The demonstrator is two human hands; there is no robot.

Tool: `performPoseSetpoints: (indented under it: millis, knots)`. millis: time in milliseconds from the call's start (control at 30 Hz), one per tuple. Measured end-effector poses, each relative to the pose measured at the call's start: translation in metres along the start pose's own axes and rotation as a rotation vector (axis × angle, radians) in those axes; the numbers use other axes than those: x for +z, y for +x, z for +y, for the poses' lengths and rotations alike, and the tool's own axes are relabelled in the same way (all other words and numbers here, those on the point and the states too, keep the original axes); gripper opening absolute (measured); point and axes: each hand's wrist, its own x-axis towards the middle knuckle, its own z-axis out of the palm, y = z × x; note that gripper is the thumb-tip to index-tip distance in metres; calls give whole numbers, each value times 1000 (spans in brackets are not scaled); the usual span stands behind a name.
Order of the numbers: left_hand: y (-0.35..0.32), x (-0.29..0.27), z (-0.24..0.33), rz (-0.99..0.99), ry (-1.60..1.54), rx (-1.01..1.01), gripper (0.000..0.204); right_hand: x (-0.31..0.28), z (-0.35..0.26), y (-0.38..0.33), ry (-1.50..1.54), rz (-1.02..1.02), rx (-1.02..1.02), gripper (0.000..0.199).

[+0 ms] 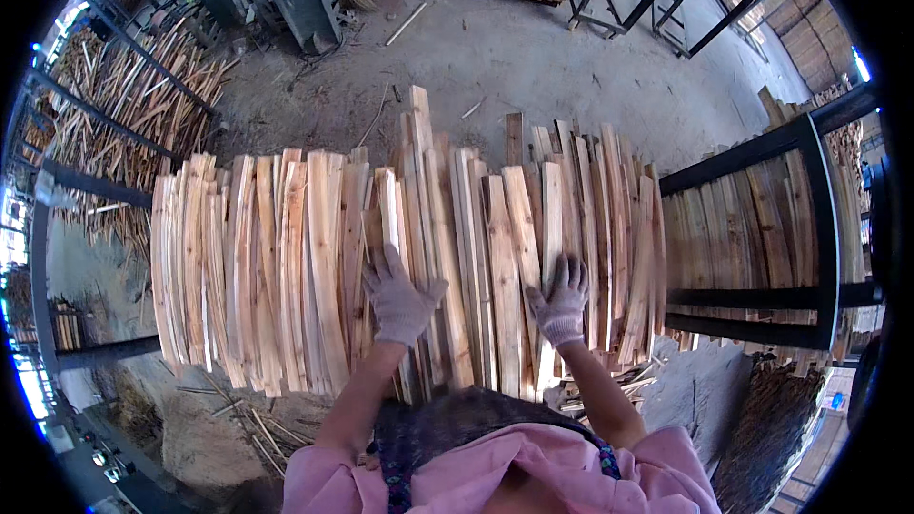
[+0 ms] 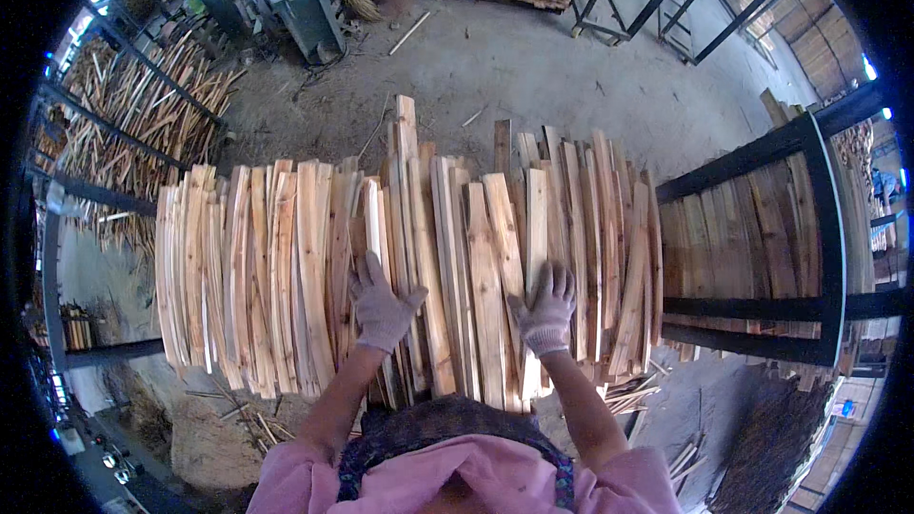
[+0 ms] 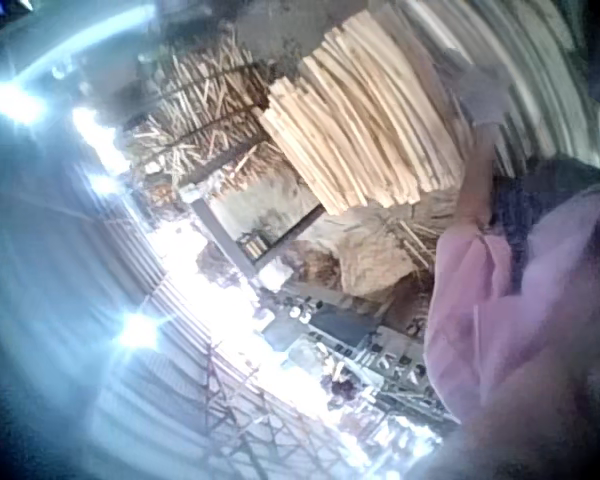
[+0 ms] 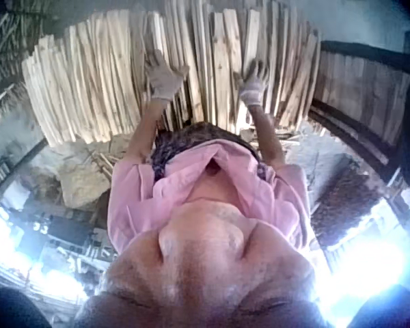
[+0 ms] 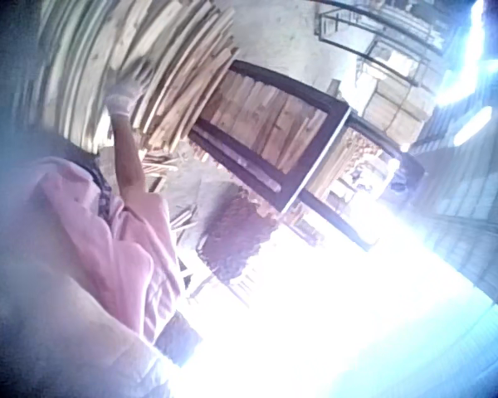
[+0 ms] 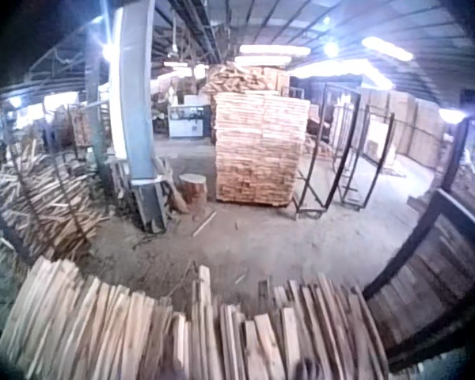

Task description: The person gathers and stacks wooden planks and scrap pieces in a workshop. They then use a shovel to scoop sawdust from the floor and load it into a wheelbarrow.

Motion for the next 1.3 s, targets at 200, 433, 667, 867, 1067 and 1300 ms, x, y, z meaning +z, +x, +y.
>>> performPoseSetpoints:
  millis: [200,433,667,867,1067,1300]
  knots:
    - [4,13,8,-190,-177,-76,127,-3,15,7,171,59,-57,94]
    - [0,21,23,69,20,116,99,-13,34,9,267,116,22,85]
    - [-28,-5,56,-121,-222,-5,85,12,53,-13,419,328,-16,73]
    - [15,45,-38,-1,260,473,78,11,48,-54,424,400,40,76]
    - [-19,65,-98,137,565,775,58,17,78,-293,555,442,242,76]
    - [-240,36,-80,-301,-96,406,56,167,97,-726,666,-393,1481,47]
